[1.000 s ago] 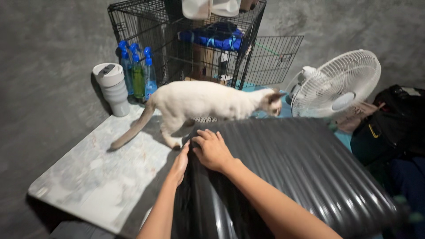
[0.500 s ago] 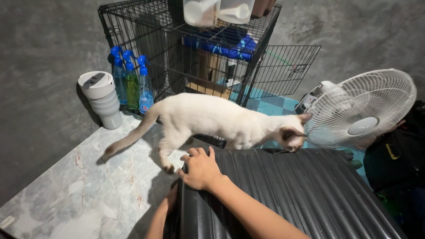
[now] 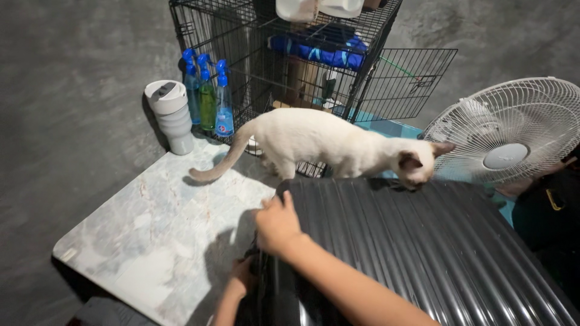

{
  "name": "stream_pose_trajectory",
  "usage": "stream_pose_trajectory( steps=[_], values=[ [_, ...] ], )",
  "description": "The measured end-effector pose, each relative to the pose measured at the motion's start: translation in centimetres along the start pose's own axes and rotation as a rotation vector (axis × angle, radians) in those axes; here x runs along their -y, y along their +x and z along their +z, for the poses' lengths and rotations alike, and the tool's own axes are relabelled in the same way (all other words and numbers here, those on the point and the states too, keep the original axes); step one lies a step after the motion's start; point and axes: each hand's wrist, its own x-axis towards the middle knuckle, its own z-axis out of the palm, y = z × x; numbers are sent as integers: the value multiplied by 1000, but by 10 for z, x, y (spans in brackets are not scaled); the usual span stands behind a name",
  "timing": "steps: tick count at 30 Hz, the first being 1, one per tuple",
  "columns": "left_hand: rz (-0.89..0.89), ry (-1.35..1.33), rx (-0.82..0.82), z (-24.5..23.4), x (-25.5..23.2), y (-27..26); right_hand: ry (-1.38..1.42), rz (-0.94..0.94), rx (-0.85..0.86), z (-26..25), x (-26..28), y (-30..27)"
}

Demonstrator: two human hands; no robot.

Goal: The person unzips and removes a fabric cover from a suitcase, places the cover into a drawer, and repositions the suitcase on the table.

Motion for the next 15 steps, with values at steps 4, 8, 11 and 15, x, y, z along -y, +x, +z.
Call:
stream_pose_trajectory(
  steps=[4,8,11,15],
  values=[
    [-54,265,-139,-16,19,-19,-142,-58,209,27,42,-13],
    [13,23,-394,-62,53,-49,-189,-64,357,59,57,-18],
    [-36,166,-267,-66,42,-58,-239,-66,385,74,64,-19],
    [-309,-783,-35,-41,-7,-89,-285,-71,380,81,68,-23]
  ],
)
